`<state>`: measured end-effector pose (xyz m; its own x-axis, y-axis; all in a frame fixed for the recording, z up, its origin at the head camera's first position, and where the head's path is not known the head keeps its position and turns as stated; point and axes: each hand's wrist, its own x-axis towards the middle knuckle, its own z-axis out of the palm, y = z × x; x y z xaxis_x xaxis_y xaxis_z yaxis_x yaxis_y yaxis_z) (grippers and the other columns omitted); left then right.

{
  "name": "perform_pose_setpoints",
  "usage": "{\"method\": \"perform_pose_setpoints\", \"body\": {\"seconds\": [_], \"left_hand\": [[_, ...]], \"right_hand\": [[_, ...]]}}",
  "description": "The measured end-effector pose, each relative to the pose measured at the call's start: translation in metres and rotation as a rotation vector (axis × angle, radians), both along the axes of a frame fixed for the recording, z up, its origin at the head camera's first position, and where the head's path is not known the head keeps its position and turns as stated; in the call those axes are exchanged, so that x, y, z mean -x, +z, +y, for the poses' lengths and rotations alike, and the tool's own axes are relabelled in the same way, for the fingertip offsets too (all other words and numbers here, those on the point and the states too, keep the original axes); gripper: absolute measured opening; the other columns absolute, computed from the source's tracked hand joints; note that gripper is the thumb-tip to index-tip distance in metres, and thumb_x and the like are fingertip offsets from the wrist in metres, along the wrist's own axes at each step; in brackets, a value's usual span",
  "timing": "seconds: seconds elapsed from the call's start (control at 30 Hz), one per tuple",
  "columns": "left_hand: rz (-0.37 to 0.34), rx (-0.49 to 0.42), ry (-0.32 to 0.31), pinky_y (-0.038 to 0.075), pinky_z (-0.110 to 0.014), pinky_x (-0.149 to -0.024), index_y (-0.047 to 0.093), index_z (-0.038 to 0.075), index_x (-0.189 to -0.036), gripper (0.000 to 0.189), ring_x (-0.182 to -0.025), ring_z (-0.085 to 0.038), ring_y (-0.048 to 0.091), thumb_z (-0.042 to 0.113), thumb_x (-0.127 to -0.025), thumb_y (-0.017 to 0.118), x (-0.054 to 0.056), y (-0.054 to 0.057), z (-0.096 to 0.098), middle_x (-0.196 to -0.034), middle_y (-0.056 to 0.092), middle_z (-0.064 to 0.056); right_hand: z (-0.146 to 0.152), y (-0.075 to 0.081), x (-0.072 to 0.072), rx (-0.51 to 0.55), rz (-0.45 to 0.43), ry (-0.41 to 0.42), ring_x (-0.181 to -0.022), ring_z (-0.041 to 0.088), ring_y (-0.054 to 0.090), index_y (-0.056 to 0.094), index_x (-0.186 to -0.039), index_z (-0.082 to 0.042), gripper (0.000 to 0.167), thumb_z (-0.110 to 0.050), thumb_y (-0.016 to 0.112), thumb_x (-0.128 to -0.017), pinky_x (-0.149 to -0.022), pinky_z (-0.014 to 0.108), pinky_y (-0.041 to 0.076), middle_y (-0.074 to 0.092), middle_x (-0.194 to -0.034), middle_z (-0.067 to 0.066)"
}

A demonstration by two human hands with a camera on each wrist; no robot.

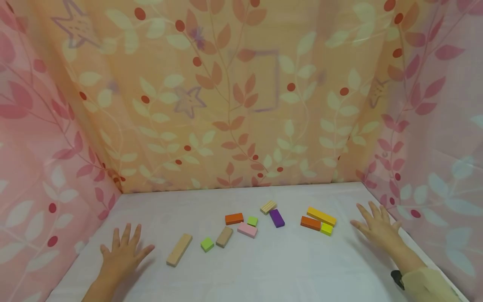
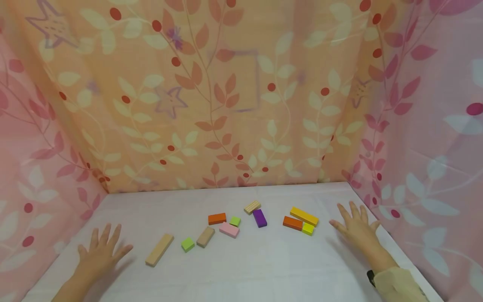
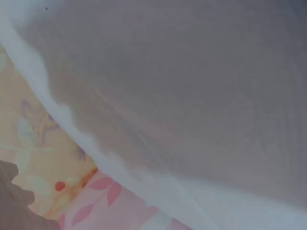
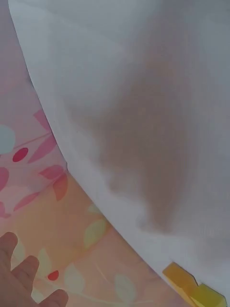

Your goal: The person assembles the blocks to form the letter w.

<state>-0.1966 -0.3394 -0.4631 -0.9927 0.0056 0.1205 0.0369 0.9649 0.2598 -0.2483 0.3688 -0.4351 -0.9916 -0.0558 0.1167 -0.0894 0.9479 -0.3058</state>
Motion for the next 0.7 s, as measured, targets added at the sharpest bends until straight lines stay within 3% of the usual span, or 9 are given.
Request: {"method": "perform_pose_setpoints", "body": {"seconds": [0.4, 0.7], "left_hand": [[0.027, -0.013, -0.075, 0.001, -0.084, -0.090, 0.018, 0.002, -0.153, 0.086, -0.139, -0.056, -0.005, 0.055, -0.095, 0.051, -0.002, -0.002, 0.009, -0.154, 0.013, -0.031], [0.049, -0.040, -0.150, 0.008, -0.081, -0.094, 0.030, 0.004, -0.150, 0.079, -0.139, -0.055, 0.008, 0.049, -0.092, 0.059, 0.001, -0.005, 0.023, -0.151, 0.023, -0.031]], "right_hand": [[-0.038, 0.004, -0.003, 0.116, 0.071, 0.037, -0.129, 0.062, 0.013, 0.030, -0.146, 0.002, 0.070, -0.045, 0.051, -0.098, -0.087, 0.086, 0.010, 0.018, -0.145, 0.038], [-0.079, 0.016, -0.002, 0.280, 0.124, 0.159, -0.126, 0.058, 0.029, 0.039, -0.141, 0.008, 0.062, -0.030, 0.059, -0.097, -0.094, 0.077, 0.023, 0.034, -0.140, 0.038]]}}
